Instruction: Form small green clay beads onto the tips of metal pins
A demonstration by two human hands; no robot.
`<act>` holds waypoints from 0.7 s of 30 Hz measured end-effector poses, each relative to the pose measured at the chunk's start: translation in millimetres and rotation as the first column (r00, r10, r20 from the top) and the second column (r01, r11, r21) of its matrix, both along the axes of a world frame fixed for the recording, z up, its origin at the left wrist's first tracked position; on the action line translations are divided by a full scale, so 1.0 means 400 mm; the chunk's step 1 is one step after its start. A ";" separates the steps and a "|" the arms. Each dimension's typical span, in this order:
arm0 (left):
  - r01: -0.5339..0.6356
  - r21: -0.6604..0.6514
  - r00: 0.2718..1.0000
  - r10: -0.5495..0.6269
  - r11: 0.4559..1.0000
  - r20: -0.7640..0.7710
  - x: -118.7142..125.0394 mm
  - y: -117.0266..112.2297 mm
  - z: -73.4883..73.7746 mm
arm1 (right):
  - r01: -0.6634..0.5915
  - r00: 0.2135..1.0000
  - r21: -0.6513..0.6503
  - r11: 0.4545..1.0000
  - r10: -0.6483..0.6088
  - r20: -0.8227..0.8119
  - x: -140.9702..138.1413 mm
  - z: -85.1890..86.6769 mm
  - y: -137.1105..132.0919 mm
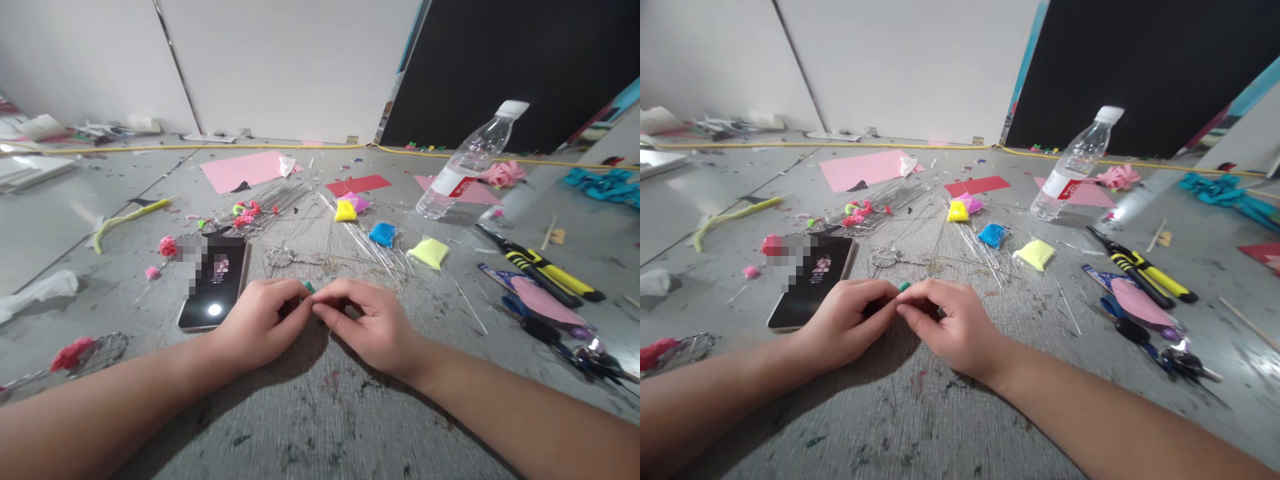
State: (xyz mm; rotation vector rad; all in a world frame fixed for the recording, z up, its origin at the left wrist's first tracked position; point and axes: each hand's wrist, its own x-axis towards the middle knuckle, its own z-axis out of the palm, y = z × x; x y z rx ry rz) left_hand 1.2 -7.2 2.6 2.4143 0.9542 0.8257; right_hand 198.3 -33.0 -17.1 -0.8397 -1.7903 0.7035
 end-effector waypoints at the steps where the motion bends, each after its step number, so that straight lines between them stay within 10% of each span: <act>1: 0.008 -0.002 1.000 -0.008 1.000 -0.006 -0.001 0.000 -0.001 | -0.009 1.000 0.022 1.000 0.008 0.012 0.000 0.000 0.000; 21: -0.045 -0.107 0.999 0.046 0.993 0.011 -0.003 0.008 0.007 | -0.040 0.999 0.089 0.995 0.038 0.031 0.008 -0.006 0.016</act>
